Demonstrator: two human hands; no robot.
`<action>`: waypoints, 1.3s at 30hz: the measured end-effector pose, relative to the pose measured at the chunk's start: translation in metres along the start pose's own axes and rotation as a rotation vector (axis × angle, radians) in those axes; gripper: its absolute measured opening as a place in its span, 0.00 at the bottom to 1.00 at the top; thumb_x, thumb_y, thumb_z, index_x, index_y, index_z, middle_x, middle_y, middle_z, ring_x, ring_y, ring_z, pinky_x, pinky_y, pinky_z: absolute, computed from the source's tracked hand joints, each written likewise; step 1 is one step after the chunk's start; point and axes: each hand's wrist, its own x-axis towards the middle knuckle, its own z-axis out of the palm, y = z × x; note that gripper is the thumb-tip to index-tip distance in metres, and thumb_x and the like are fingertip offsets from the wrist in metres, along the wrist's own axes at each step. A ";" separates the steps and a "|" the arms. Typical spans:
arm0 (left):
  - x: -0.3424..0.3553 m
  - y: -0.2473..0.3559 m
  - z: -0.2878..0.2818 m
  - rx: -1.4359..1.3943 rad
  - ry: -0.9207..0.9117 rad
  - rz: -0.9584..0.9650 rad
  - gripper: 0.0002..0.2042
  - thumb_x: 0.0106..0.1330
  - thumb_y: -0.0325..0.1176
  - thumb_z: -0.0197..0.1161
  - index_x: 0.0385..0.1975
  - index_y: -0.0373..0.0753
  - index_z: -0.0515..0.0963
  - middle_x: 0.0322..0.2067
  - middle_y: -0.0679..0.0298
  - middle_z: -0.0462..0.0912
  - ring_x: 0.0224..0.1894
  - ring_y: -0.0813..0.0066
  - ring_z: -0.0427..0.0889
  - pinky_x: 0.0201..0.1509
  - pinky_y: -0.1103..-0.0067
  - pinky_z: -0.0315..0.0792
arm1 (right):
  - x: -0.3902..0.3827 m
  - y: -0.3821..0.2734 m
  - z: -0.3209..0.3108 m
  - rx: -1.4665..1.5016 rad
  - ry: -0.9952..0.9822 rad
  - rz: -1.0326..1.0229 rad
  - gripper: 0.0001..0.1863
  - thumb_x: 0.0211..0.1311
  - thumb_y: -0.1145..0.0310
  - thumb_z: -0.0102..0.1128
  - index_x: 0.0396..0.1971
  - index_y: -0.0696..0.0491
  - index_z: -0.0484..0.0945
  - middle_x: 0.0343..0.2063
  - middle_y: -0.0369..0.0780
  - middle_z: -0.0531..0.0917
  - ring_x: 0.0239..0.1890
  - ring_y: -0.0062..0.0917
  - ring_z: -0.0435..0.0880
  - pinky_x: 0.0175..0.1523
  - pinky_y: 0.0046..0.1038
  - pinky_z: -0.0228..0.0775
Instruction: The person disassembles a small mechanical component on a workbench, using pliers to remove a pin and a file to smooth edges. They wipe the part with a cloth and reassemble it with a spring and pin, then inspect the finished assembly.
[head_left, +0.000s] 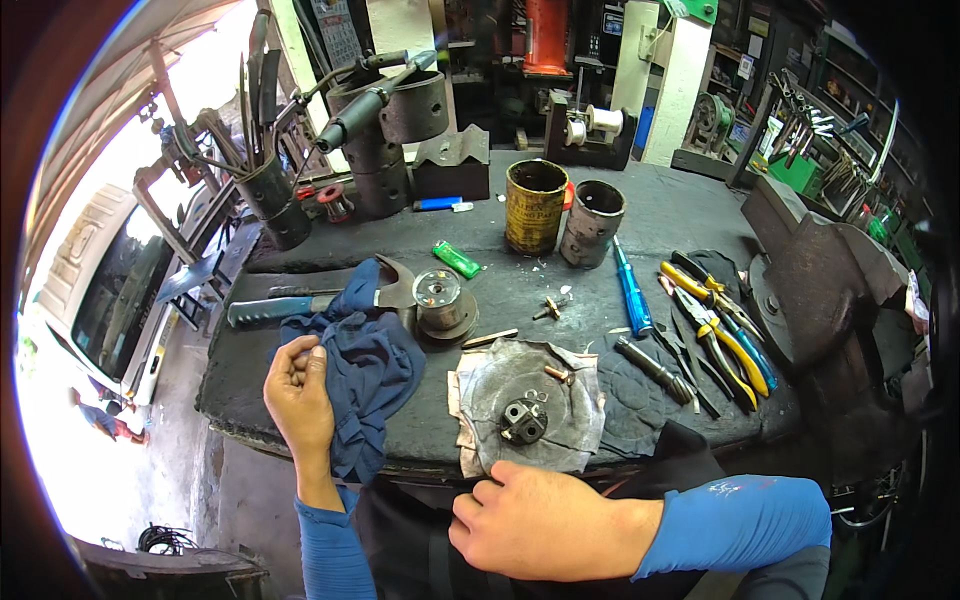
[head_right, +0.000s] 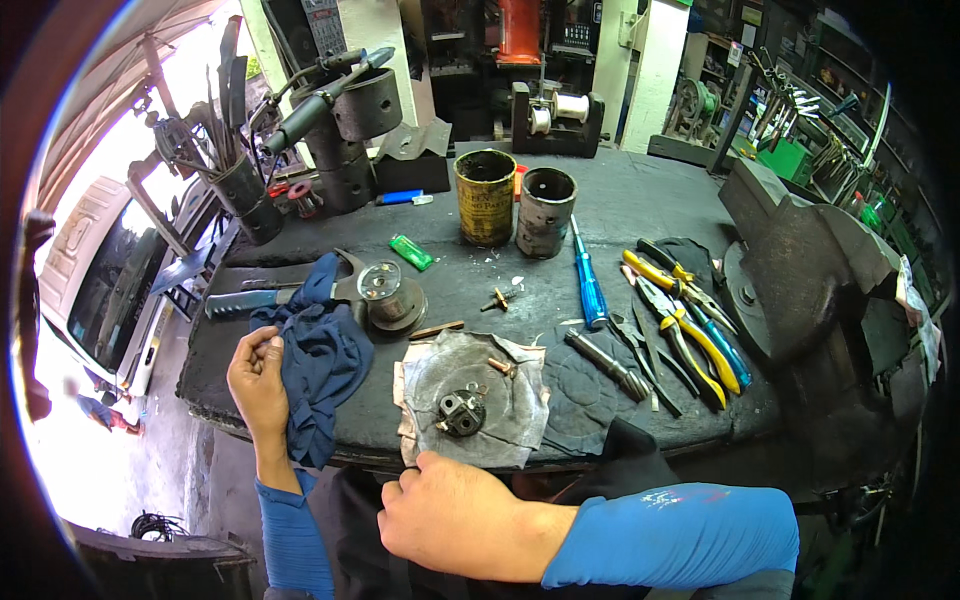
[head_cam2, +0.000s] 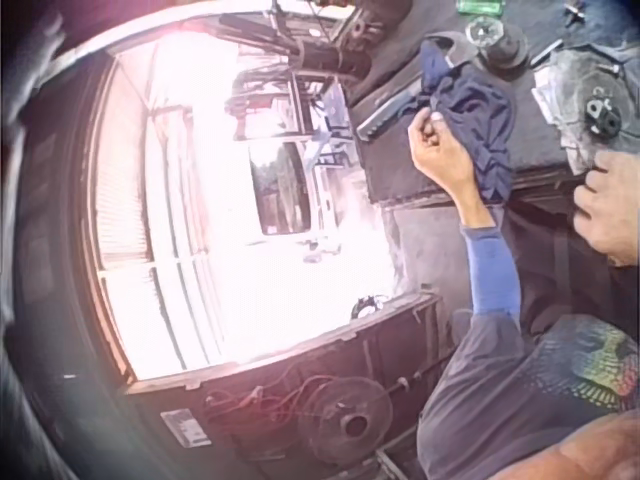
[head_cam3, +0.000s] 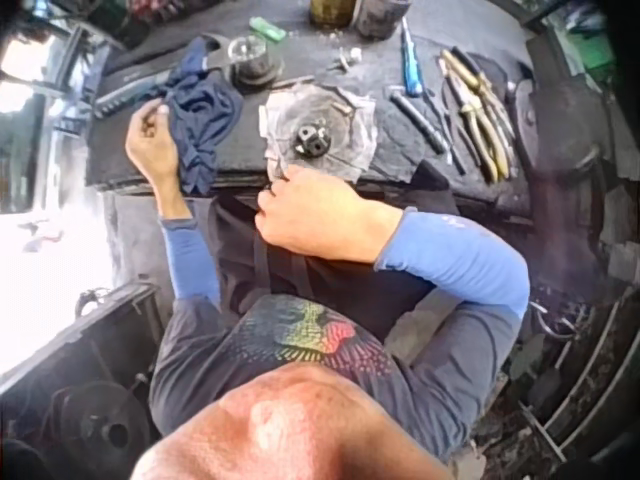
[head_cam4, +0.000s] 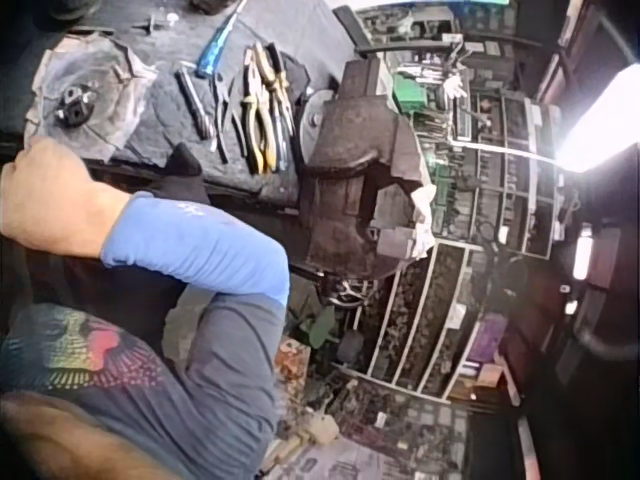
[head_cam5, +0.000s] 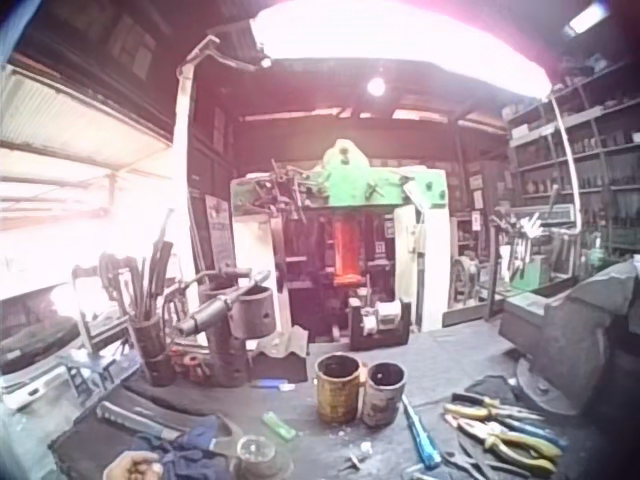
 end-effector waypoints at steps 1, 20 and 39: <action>-0.001 -0.001 0.000 0.002 0.004 0.002 0.06 0.75 0.22 0.69 0.48 0.31 0.86 0.31 0.75 0.78 0.32 0.91 0.72 0.35 0.89 0.66 | -0.001 0.004 0.000 -0.004 0.037 0.003 0.10 0.61 0.64 0.65 0.35 0.52 0.89 0.29 0.36 0.87 0.35 0.30 0.90 0.43 0.31 0.78; -0.002 0.006 -0.001 -0.020 0.042 0.031 0.09 0.74 0.24 0.71 0.51 0.31 0.86 0.32 0.74 0.79 0.32 0.89 0.73 0.38 0.87 0.69 | -0.039 0.179 0.015 -0.065 0.247 0.837 0.20 0.60 0.74 0.69 0.54 0.52 0.90 0.49 0.45 0.85 0.57 0.43 0.83 0.62 0.44 0.77; -0.092 0.108 0.057 0.091 -0.775 0.271 0.43 0.54 0.38 0.85 0.73 0.37 0.74 0.56 0.53 0.86 0.61 0.52 0.80 0.70 0.62 0.70 | -0.038 0.177 0.010 0.139 0.320 0.808 0.20 0.57 0.62 0.78 0.48 0.54 0.89 0.46 0.46 0.85 0.56 0.45 0.84 0.62 0.41 0.77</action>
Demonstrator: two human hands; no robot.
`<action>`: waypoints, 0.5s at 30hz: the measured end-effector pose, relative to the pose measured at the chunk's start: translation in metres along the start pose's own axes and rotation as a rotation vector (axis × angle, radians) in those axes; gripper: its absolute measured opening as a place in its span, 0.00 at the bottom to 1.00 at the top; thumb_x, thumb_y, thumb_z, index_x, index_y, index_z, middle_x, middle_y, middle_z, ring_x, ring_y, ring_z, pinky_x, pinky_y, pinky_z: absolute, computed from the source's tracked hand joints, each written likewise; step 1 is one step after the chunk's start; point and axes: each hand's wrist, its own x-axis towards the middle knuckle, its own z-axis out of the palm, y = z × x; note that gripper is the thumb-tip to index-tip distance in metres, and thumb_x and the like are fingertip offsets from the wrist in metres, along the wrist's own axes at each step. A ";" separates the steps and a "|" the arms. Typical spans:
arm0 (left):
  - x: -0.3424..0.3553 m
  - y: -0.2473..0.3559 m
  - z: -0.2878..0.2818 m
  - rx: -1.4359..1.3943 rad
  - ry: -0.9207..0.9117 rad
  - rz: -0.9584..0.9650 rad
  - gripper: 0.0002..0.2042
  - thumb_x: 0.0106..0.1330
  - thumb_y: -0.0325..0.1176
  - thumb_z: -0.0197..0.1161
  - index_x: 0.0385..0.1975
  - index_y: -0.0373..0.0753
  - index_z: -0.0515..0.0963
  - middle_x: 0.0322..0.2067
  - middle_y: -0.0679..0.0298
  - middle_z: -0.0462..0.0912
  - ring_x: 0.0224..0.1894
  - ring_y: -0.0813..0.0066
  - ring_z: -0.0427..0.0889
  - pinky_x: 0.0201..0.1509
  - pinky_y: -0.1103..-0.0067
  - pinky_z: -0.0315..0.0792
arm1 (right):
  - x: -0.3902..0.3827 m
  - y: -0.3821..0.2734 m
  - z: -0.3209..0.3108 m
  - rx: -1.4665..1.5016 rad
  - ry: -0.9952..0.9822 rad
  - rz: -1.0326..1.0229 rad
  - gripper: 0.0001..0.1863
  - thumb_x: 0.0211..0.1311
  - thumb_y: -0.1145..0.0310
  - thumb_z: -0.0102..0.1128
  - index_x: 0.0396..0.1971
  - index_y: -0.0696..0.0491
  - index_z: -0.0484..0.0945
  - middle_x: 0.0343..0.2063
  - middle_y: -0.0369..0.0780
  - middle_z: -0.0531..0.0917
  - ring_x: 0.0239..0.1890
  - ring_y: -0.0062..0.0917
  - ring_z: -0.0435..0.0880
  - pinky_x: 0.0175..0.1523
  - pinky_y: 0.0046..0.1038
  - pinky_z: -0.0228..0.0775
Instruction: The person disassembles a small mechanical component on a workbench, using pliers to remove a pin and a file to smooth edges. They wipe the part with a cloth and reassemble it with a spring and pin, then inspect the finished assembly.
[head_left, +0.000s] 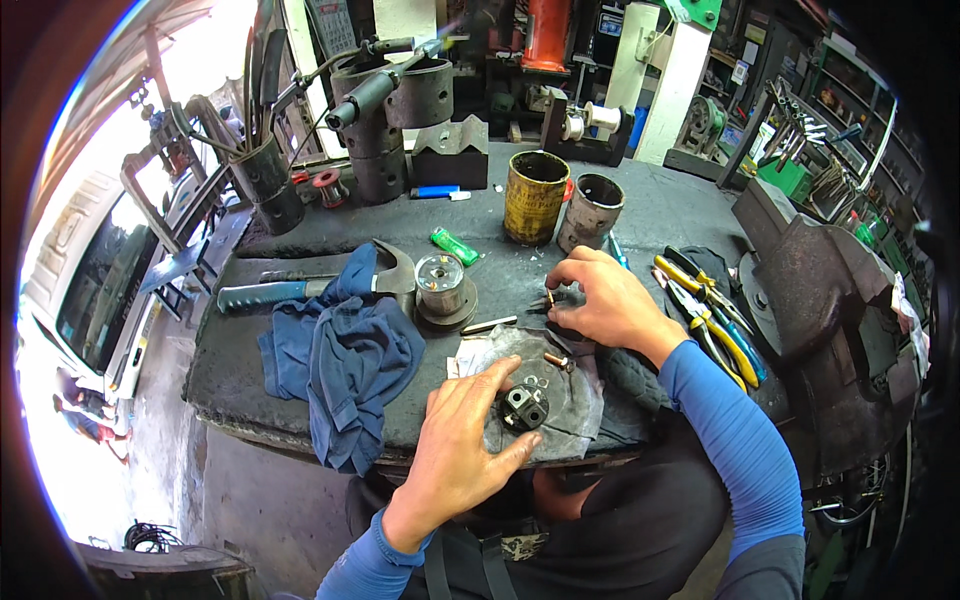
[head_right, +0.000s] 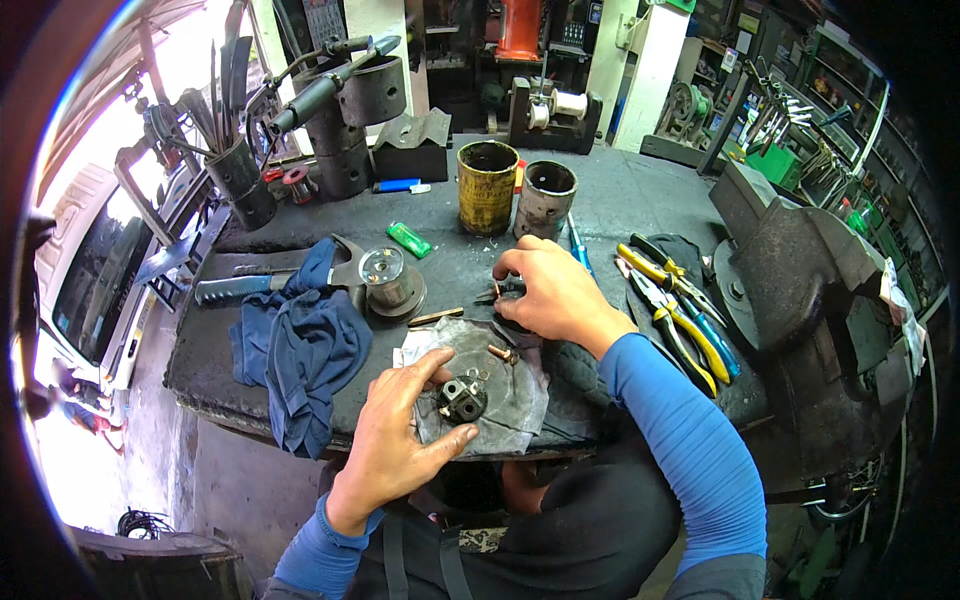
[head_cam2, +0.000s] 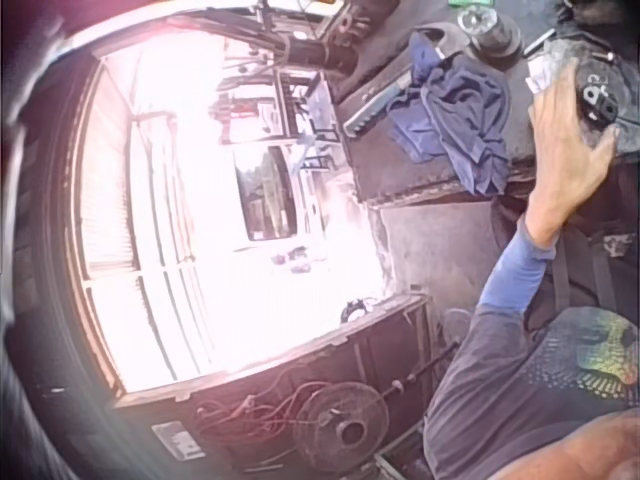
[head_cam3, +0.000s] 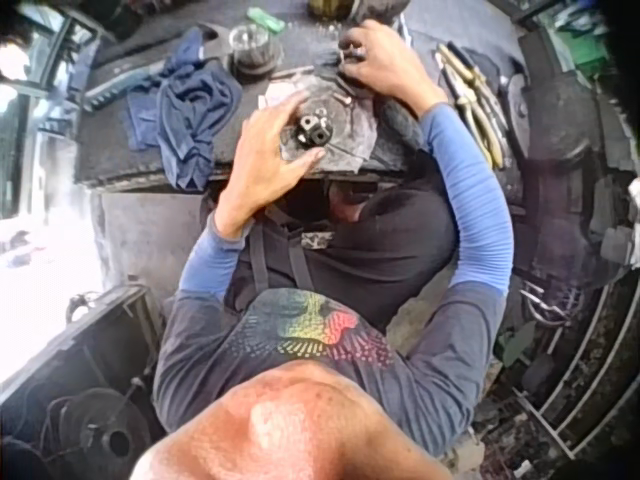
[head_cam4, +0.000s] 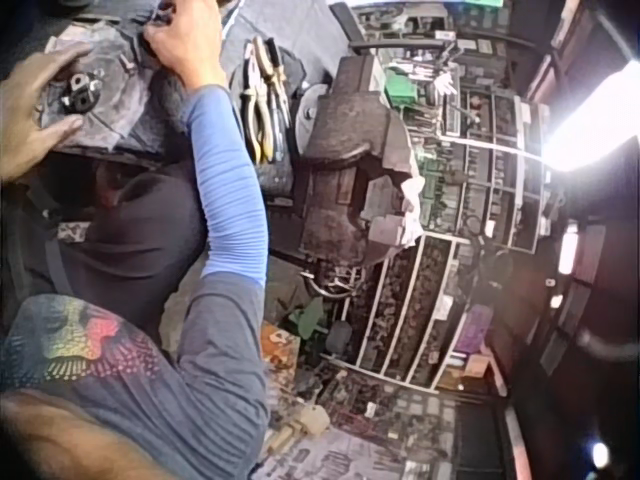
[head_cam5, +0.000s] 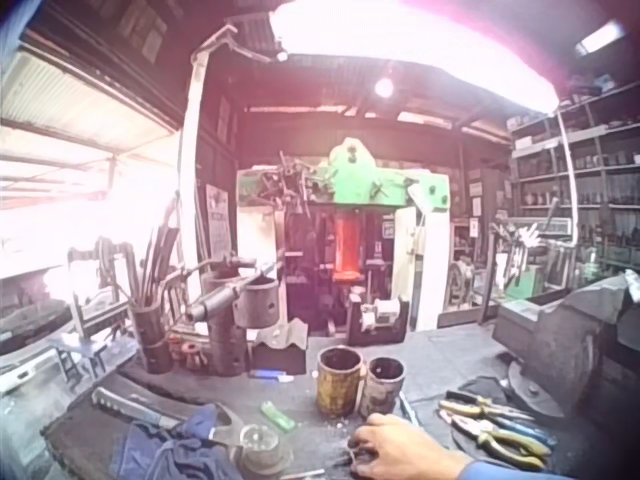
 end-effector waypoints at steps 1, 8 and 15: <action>0.001 -0.002 0.002 0.002 -0.013 -0.022 0.43 0.54 0.37 0.85 0.73 0.38 0.74 0.56 0.53 0.86 0.61 0.52 0.80 0.69 0.63 0.70 | -0.001 0.000 0.000 0.030 -0.002 -0.005 0.21 0.57 0.62 0.79 0.49 0.54 0.88 0.46 0.45 0.86 0.53 0.42 0.85 0.59 0.40 0.78; 0.012 -0.003 -0.018 -0.251 0.078 -0.185 0.39 0.59 0.35 0.84 0.72 0.36 0.75 0.54 0.57 0.88 0.55 0.69 0.84 0.64 0.70 0.74 | -0.017 -0.022 -0.017 0.281 0.002 -0.034 0.20 0.61 0.65 0.78 0.50 0.58 0.85 0.37 0.48 0.91 0.40 0.41 0.92 0.49 0.39 0.84; 0.061 -0.007 -0.020 -0.648 0.082 -0.288 0.15 0.79 0.31 0.70 0.57 0.29 0.84 0.43 0.61 0.92 0.42 0.83 0.86 0.46 0.84 0.78 | -0.029 -0.060 -0.029 0.542 0.007 -0.091 0.19 0.60 0.72 0.78 0.50 0.59 0.84 0.36 0.46 0.91 0.38 0.33 0.93 0.47 0.33 0.84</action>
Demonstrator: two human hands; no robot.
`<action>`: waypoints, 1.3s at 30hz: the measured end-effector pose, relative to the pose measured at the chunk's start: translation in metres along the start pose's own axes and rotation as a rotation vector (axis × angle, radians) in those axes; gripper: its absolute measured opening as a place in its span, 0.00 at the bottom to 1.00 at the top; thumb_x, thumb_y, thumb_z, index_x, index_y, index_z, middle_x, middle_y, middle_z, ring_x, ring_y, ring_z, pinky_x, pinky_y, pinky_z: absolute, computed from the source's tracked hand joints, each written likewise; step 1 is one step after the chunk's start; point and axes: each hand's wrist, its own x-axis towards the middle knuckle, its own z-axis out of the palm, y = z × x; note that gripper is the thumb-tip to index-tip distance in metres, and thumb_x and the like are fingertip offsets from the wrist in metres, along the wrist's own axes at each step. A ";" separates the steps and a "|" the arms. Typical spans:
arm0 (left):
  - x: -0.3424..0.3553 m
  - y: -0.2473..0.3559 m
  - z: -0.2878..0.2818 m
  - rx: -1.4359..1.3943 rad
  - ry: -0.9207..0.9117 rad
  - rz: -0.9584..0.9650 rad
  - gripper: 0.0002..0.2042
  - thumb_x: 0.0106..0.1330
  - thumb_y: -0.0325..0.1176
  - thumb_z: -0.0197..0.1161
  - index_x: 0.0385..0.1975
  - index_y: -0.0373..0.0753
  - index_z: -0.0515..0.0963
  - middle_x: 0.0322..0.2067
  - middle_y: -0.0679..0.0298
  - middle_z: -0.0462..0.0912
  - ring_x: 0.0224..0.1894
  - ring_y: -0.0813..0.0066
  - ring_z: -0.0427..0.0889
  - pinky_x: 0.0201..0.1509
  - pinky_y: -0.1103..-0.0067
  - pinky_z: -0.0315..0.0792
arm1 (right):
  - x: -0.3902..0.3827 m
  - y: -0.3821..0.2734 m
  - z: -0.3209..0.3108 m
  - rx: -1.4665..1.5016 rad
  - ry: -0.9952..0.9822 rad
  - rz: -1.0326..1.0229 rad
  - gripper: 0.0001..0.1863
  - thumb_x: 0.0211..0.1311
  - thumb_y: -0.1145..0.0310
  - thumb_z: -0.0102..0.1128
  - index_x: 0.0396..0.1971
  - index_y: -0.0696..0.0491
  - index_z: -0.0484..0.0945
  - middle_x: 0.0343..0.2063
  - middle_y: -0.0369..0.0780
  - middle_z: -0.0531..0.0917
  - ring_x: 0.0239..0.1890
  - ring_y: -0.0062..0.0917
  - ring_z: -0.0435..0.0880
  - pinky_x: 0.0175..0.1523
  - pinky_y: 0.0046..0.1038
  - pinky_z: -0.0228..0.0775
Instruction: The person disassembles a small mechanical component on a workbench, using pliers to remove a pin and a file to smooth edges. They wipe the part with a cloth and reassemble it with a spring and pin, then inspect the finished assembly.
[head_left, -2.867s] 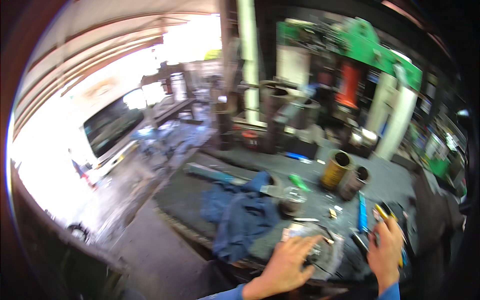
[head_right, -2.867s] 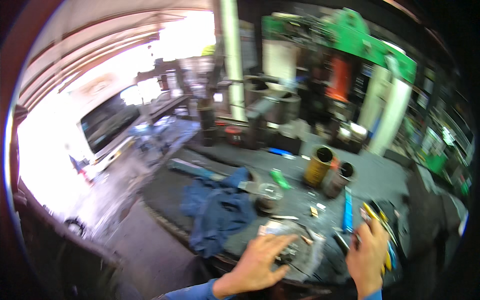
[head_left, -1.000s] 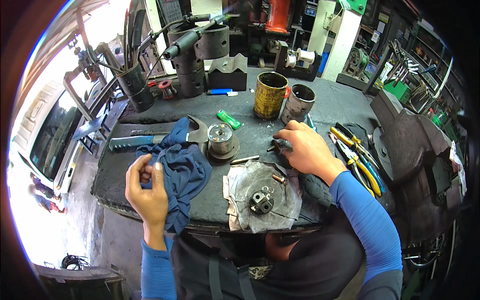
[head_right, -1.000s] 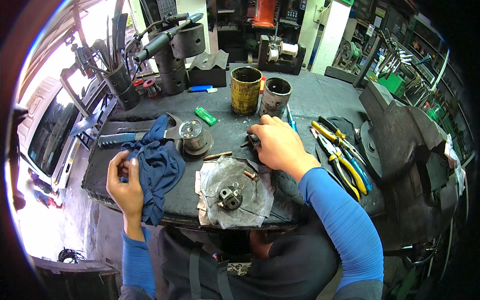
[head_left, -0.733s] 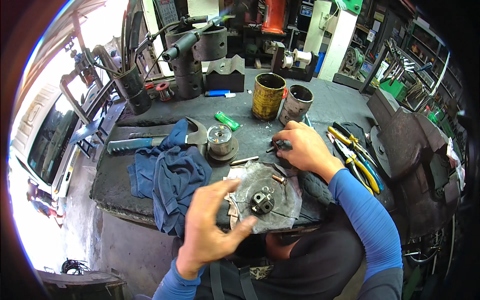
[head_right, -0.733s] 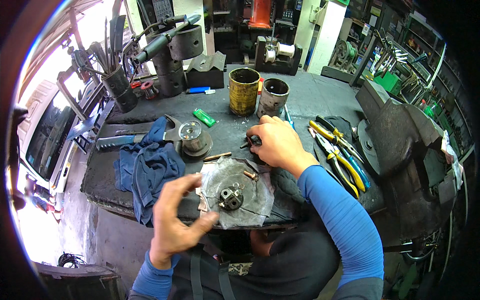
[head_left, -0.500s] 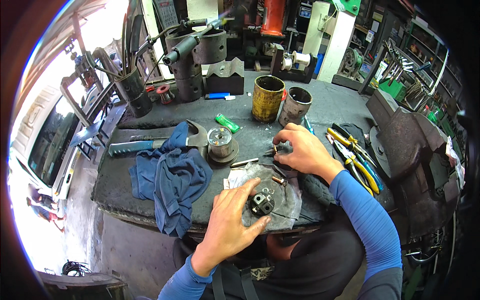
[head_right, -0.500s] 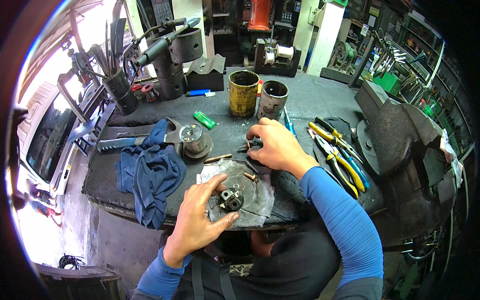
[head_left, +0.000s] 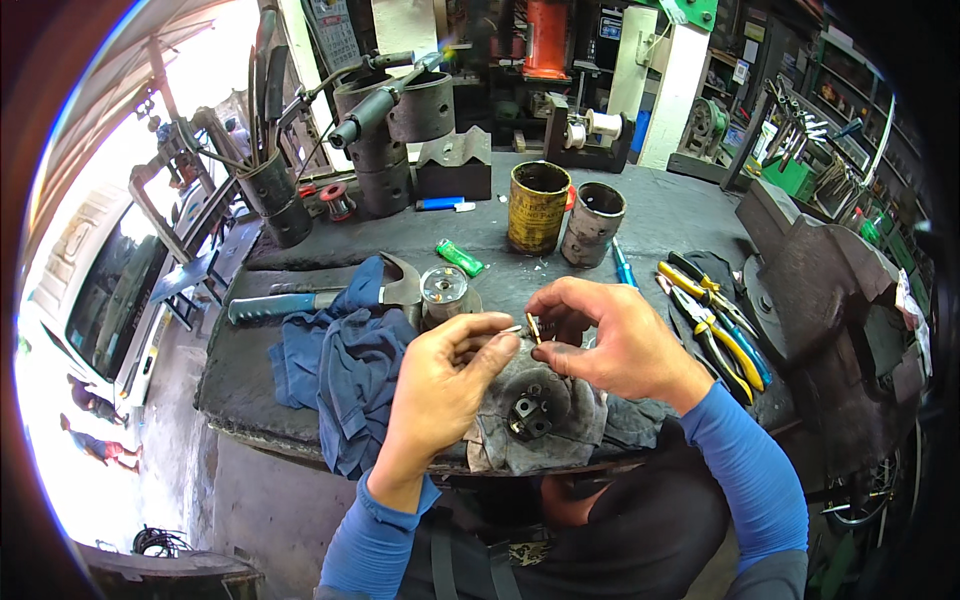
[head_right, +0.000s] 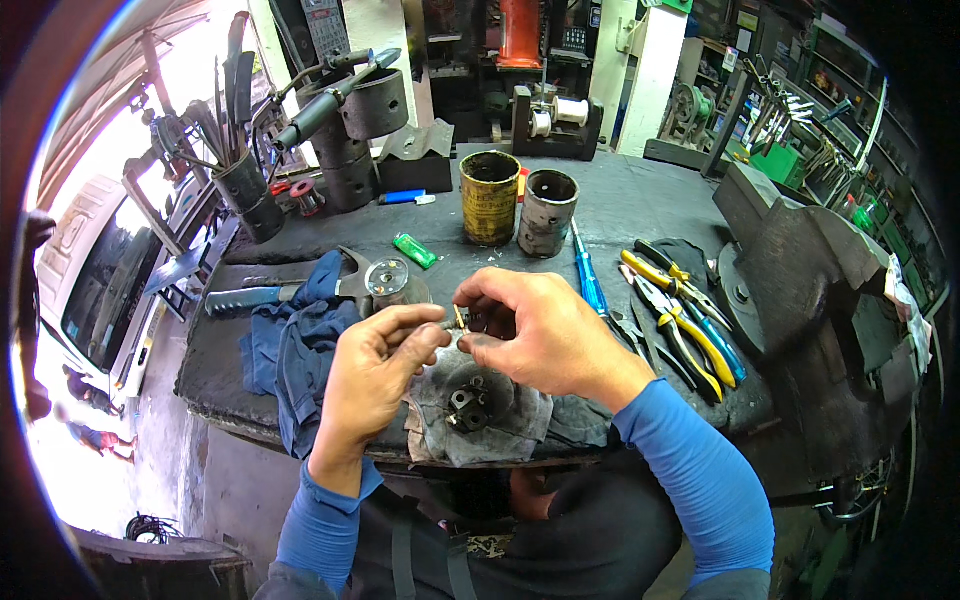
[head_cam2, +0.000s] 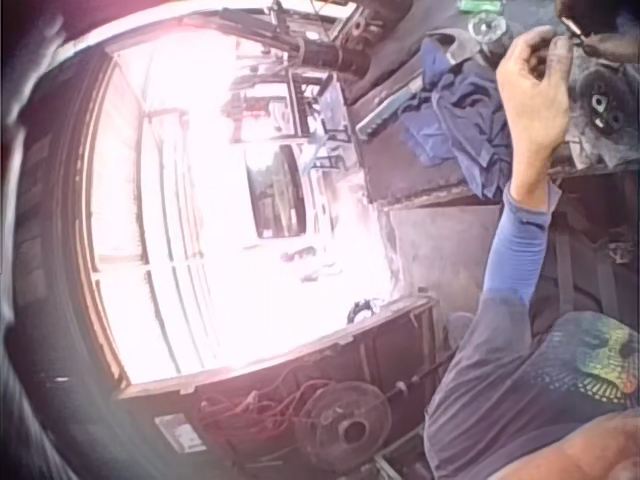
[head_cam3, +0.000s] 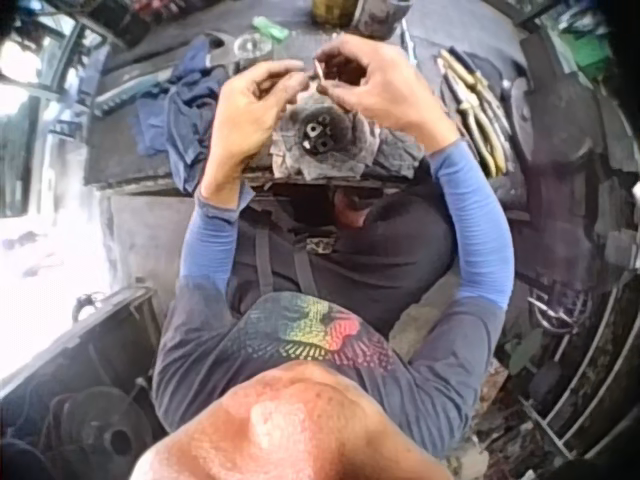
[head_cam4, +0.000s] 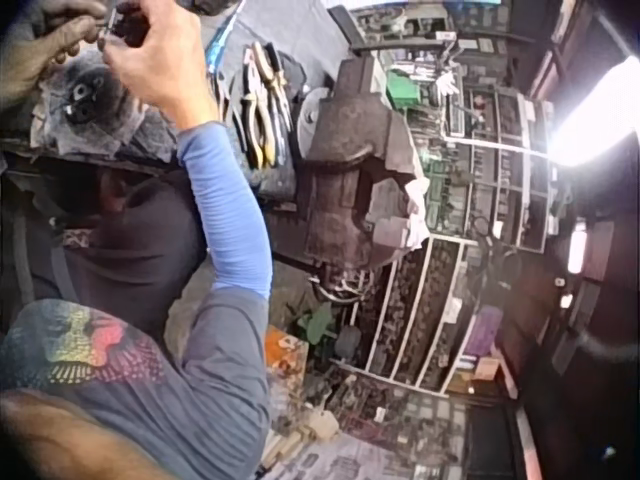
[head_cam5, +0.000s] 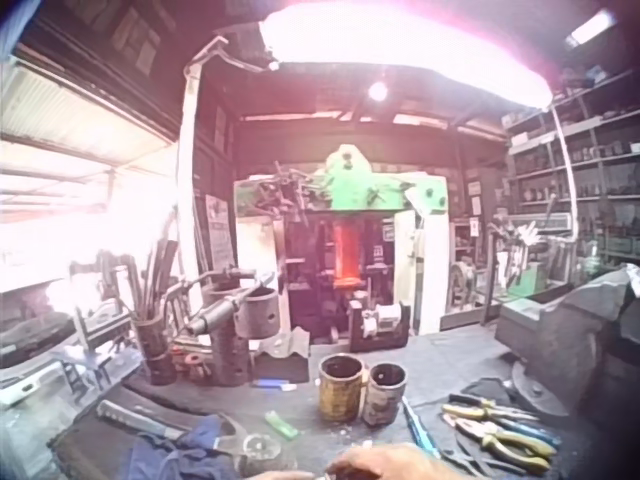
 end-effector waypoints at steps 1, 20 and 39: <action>0.003 0.001 0.002 -0.026 -0.039 -0.038 0.14 0.79 0.32 0.70 0.56 0.28 0.85 0.42 0.61 0.92 0.41 0.83 0.86 0.45 0.84 0.78 | 0.000 0.000 0.002 -0.013 0.007 -0.017 0.19 0.60 0.72 0.77 0.50 0.59 0.84 0.36 0.46 0.91 0.39 0.32 0.93 0.47 0.33 0.84; -0.009 -0.016 -0.008 -0.193 0.005 0.011 0.12 0.77 0.34 0.72 0.48 0.30 0.87 0.37 0.62 0.91 0.38 0.81 0.85 0.43 0.83 0.76 | -0.004 -0.009 0.006 0.043 0.104 -0.082 0.12 0.67 0.76 0.71 0.49 0.59 0.89 0.42 0.48 0.93 0.45 0.36 0.95 0.51 0.33 0.85; -0.012 -0.034 -0.013 -0.310 -0.035 0.128 0.11 0.74 0.24 0.72 0.52 0.30 0.85 0.46 0.62 0.91 0.49 0.78 0.89 0.59 0.78 0.83 | -0.006 -0.010 0.004 0.042 0.090 -0.243 0.13 0.59 0.80 0.77 0.45 0.57 0.90 0.37 0.44 0.90 0.37 0.33 0.91 0.43 0.31 0.82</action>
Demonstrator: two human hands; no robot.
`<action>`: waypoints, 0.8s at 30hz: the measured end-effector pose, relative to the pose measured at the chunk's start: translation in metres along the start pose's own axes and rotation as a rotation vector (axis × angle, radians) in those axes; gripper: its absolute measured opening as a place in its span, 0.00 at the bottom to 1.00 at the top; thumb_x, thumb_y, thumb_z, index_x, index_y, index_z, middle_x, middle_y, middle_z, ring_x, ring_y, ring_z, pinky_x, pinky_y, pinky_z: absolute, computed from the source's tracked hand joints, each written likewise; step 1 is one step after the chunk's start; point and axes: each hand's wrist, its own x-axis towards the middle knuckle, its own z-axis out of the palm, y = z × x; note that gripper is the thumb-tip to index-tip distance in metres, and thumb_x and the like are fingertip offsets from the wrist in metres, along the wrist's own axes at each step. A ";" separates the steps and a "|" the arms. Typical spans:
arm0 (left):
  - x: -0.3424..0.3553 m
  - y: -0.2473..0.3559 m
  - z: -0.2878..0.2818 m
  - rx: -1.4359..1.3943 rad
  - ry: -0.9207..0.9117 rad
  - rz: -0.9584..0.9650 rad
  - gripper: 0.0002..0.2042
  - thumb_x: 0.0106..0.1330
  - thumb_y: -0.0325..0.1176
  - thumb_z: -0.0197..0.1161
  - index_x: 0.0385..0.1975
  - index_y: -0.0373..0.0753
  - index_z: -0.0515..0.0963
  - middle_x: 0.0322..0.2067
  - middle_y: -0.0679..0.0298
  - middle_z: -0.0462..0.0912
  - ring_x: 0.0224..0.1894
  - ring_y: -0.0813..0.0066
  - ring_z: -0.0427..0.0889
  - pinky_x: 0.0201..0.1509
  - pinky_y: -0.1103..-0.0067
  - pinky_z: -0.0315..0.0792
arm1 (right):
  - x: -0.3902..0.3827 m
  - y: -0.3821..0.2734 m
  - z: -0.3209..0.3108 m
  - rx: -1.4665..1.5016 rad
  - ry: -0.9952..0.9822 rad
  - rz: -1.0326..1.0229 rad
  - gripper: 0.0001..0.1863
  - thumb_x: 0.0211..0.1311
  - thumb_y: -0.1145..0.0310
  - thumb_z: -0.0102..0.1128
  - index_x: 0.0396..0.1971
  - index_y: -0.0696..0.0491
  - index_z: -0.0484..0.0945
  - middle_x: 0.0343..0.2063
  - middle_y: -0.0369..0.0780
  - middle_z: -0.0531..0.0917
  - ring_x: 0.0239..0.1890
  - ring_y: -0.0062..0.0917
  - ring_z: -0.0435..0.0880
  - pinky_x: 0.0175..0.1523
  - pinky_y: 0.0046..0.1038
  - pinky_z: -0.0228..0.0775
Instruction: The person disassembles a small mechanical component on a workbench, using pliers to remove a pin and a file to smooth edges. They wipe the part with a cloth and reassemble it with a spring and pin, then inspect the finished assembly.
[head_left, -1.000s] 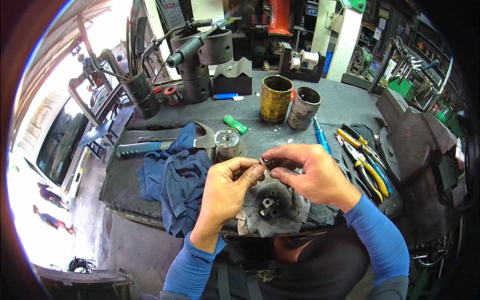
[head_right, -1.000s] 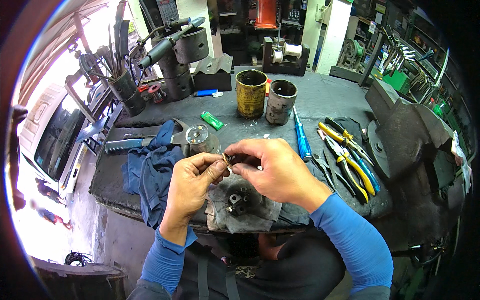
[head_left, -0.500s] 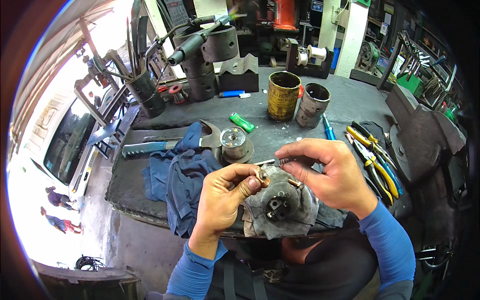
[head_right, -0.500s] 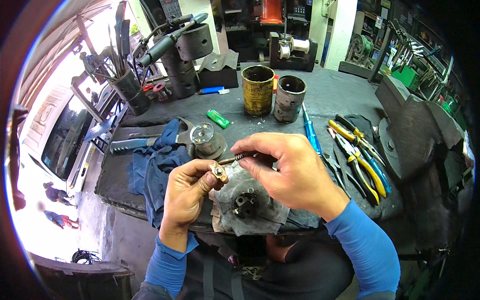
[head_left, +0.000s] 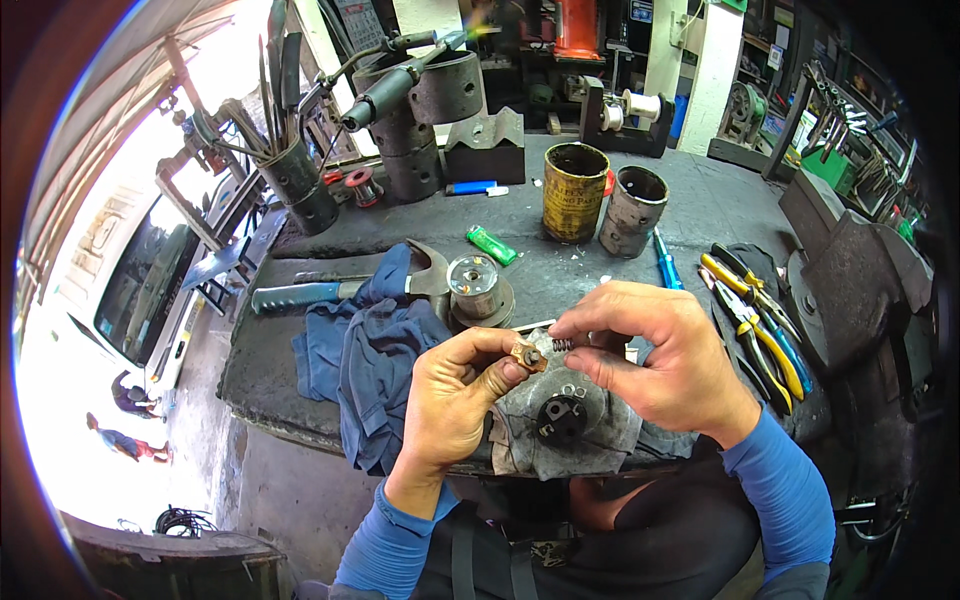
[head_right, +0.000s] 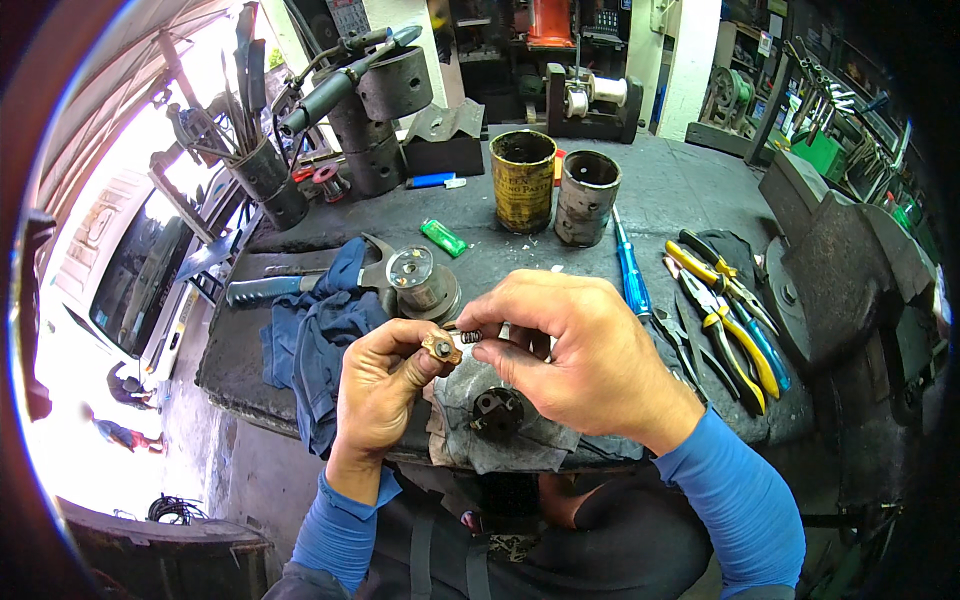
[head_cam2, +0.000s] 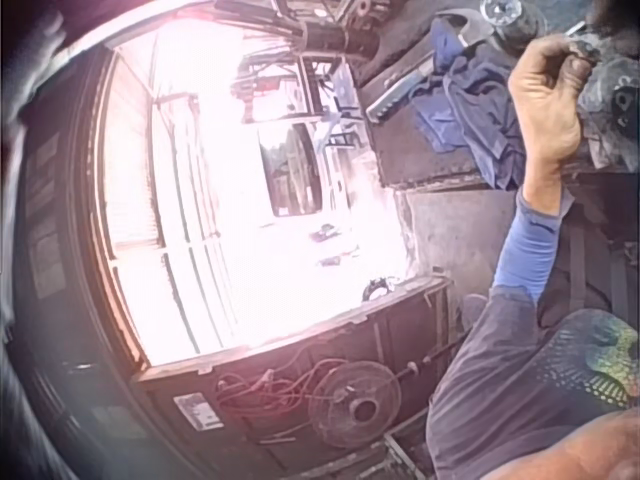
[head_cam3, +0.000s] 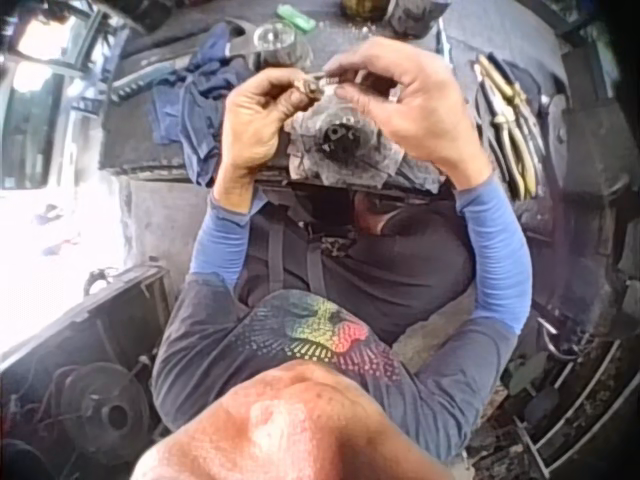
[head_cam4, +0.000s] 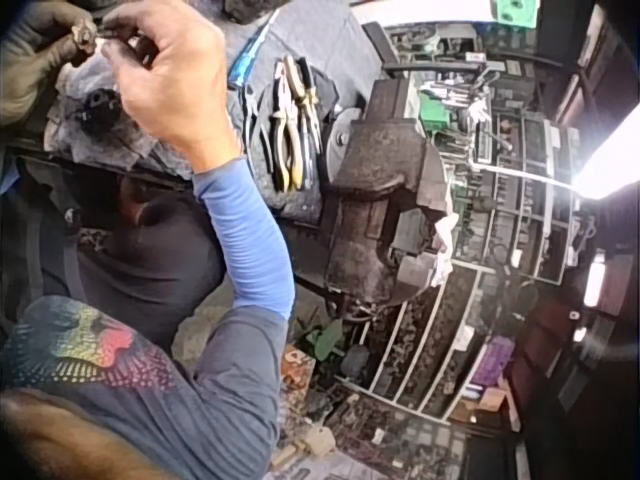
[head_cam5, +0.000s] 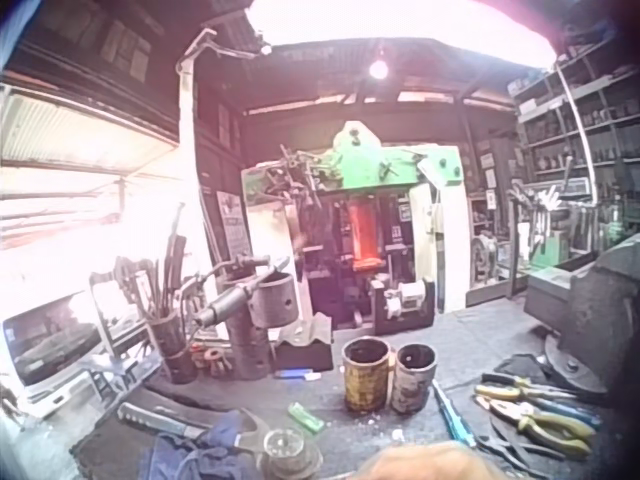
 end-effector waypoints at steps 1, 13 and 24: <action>0.000 0.000 0.000 0.003 -0.005 0.005 0.11 0.74 0.24 0.72 0.52 0.30 0.85 0.46 0.62 0.91 0.49 0.78 0.89 0.59 0.78 0.83 | 0.000 0.000 0.000 -0.013 -0.009 -0.012 0.14 0.58 0.80 0.78 0.45 0.57 0.90 0.37 0.43 0.91 0.38 0.31 0.91 0.43 0.30 0.82; -0.004 -0.005 -0.001 0.002 -0.016 -0.022 0.09 0.76 0.26 0.71 0.51 0.31 0.85 0.45 0.64 0.91 0.48 0.79 0.88 0.56 0.80 0.82 | -0.002 -0.001 0.004 -0.023 -0.021 -0.022 0.15 0.56 0.82 0.78 0.44 0.57 0.90 0.38 0.43 0.91 0.39 0.33 0.91 0.46 0.32 0.82; -0.002 -0.005 0.008 -0.022 -0.002 -0.046 0.09 0.76 0.26 0.70 0.51 0.31 0.84 0.45 0.63 0.90 0.47 0.79 0.88 0.55 0.80 0.82 | -0.001 0.001 0.000 -0.037 -0.060 0.009 0.14 0.58 0.81 0.78 0.45 0.57 0.90 0.37 0.42 0.90 0.38 0.31 0.90 0.44 0.30 0.82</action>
